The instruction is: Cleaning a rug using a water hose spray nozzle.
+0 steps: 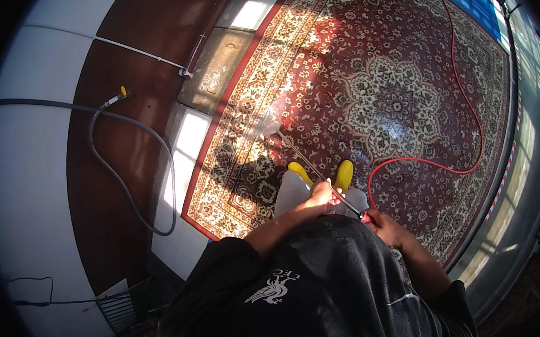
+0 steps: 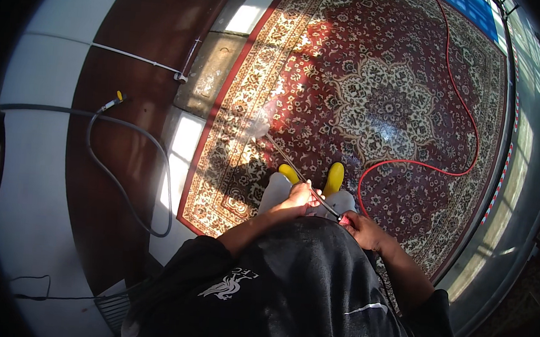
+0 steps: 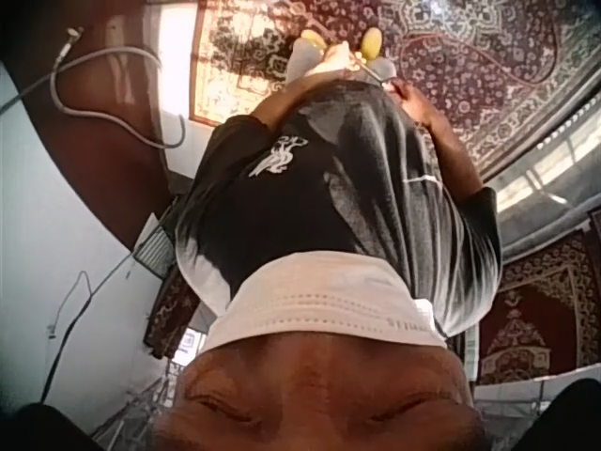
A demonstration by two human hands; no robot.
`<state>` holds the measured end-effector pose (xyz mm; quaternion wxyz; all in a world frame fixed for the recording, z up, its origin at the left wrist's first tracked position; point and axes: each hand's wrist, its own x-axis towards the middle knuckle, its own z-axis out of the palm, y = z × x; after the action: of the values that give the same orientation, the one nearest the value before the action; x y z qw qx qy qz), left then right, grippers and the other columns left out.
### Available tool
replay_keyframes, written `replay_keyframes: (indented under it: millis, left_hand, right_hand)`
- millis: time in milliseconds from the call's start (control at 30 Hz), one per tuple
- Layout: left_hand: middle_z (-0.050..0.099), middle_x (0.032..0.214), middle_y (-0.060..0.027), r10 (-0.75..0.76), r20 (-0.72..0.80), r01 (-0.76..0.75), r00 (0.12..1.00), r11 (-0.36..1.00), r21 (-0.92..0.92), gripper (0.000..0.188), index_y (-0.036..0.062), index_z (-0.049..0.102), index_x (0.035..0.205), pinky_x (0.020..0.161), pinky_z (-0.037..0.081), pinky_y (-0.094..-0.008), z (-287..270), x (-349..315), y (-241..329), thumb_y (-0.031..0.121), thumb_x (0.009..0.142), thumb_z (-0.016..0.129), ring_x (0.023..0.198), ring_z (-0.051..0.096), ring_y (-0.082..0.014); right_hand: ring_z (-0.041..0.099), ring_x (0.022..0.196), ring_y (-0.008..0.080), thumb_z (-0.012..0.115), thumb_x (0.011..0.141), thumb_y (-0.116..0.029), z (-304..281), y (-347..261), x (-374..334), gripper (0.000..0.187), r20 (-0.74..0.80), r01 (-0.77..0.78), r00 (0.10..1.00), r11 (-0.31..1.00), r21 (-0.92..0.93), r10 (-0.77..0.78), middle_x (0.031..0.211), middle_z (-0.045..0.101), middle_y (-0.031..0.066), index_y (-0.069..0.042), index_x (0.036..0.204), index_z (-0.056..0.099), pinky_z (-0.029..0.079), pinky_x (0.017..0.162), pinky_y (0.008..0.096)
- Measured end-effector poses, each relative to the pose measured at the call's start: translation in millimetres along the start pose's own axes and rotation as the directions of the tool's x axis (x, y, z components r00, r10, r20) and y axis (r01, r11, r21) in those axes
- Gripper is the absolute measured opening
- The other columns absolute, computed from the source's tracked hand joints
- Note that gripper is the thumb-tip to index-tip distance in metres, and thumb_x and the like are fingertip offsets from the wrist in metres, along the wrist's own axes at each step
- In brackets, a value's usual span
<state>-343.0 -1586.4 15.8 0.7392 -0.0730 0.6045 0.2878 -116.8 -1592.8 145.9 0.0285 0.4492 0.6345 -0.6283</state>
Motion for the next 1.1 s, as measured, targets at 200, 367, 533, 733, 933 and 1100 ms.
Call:
replay_keyframes:
  millis: [200,367,533,733,933,1100]
  left_hand:
    - [0.060,0.078,-0.0078,0.199,0.028,-0.198,0.980,0.980,-0.026,0.025,0.0101,0.040,0.100,0.059,0.053,-0.0363,-14,-29,-7,0.035,0.097,0.037,0.068,0.064,-0.0262]
    - [0.059,0.076,-0.0096,0.323,0.016,-0.323,0.946,0.945,0.058,0.051,0.0131,0.006,0.137,0.052,0.051,-0.0339,-18,-70,-5,0.031,0.098,0.033,0.060,0.062,-0.0230]
    - [0.059,0.071,-0.0085,0.309,0.107,-0.321,0.945,0.940,0.118,0.048,0.0180,0.008,0.136,0.046,0.049,-0.0316,-37,-85,-43,0.031,0.097,0.032,0.055,0.062,-0.0234]
    - [0.061,0.078,-0.0089,-0.023,0.153,0.003,0.988,0.992,0.127,0.030,0.0086,0.038,0.111,0.058,0.051,-0.0364,-70,-84,-148,0.034,0.097,0.030,0.068,0.064,-0.0234]
    - [0.062,0.080,-0.0103,-0.166,0.205,0.163,0.965,0.986,0.029,0.030,0.0053,0.043,0.100,0.061,0.052,-0.0358,-66,-97,-201,0.030,0.098,0.027,0.072,0.064,-0.0248]
    - [0.060,0.079,-0.0100,0.076,0.170,-0.085,0.983,0.995,0.046,0.024,0.0121,0.035,0.108,0.059,0.053,-0.0378,-44,-118,-189,0.033,0.098,0.030,0.068,0.064,-0.0265]
  right_hand:
    - [0.057,0.099,0.0368,0.042,0.090,-0.048,25,-15,-21,0.052,-0.062,-0.010,0.998,0.995,-0.099,0.004,0.101,0.060,0.0215,-0.003,0.116,0.048,0.044,0.084,0.0409]
    - [0.057,0.094,0.0387,0.042,0.090,-0.050,70,-16,-33,0.053,-0.184,0.058,0.981,0.996,-0.063,-0.068,0.096,0.060,0.0232,-0.002,0.114,0.047,0.044,0.081,0.0424]
    - [0.058,0.088,0.0403,0.041,0.090,-0.048,131,-7,-63,0.051,-0.265,0.133,0.950,0.983,-0.126,-0.163,0.088,0.059,0.0216,-0.002,0.113,0.043,0.044,0.078,0.0425]
    - [0.059,0.084,0.0381,0.041,0.091,-0.048,183,-13,-122,0.052,-0.131,-0.149,0.983,0.972,-0.183,0.126,0.082,0.059,0.0232,0.002,0.106,0.048,0.044,0.074,0.0427]
    - [0.060,0.080,0.0328,0.041,0.091,-0.050,194,-10,-166,0.054,-0.095,-0.252,0.965,0.965,-0.068,0.245,0.081,0.059,0.0209,0.003,0.100,0.051,0.043,0.070,0.0398]
    - [0.059,0.081,0.0384,0.039,0.093,-0.045,200,10,-174,0.051,-0.169,-0.145,0.978,0.983,-0.110,0.125,0.080,0.058,0.0235,0.003,0.108,0.047,0.043,0.071,0.0435]
